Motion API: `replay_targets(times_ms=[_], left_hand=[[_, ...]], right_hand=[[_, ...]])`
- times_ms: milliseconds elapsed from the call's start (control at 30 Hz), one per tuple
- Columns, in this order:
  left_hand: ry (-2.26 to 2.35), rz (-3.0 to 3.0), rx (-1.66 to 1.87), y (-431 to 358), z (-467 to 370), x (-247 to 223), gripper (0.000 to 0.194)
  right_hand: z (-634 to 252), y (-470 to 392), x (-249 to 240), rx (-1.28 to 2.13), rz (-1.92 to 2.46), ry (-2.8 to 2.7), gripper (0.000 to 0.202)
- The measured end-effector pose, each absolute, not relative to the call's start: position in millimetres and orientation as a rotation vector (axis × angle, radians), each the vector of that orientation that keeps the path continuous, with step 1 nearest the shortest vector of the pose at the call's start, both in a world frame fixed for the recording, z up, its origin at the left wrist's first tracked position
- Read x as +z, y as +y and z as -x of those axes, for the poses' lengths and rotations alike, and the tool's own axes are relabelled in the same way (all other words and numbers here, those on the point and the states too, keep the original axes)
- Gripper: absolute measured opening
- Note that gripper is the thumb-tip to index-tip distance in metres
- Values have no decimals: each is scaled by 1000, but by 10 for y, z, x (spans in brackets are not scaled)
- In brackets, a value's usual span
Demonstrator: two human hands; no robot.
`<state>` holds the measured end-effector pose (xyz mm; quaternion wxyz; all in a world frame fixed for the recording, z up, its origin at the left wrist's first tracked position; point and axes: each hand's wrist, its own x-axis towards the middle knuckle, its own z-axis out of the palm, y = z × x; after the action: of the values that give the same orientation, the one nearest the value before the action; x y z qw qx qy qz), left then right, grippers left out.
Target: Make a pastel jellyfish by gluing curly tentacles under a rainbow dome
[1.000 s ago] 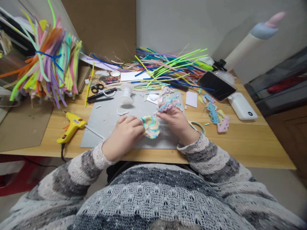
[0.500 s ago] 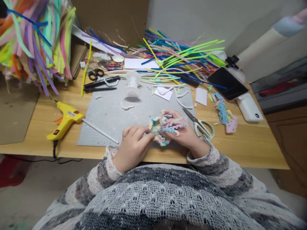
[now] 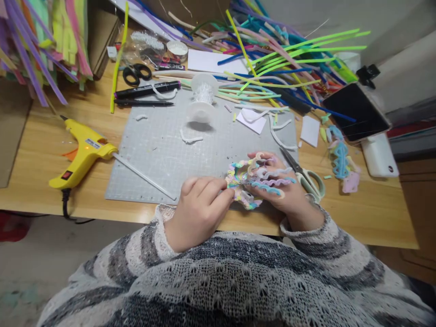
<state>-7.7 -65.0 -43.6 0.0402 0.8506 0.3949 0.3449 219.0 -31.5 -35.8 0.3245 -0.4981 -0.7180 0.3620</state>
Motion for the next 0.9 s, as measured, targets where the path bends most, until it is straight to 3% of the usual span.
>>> replay_targets(times_ms=[900], left_hand=[[1201,-2612,1066,-659,98,-448,11]], right_hand=[[-2269,-222,-380,1013,1244,-1978,14]])
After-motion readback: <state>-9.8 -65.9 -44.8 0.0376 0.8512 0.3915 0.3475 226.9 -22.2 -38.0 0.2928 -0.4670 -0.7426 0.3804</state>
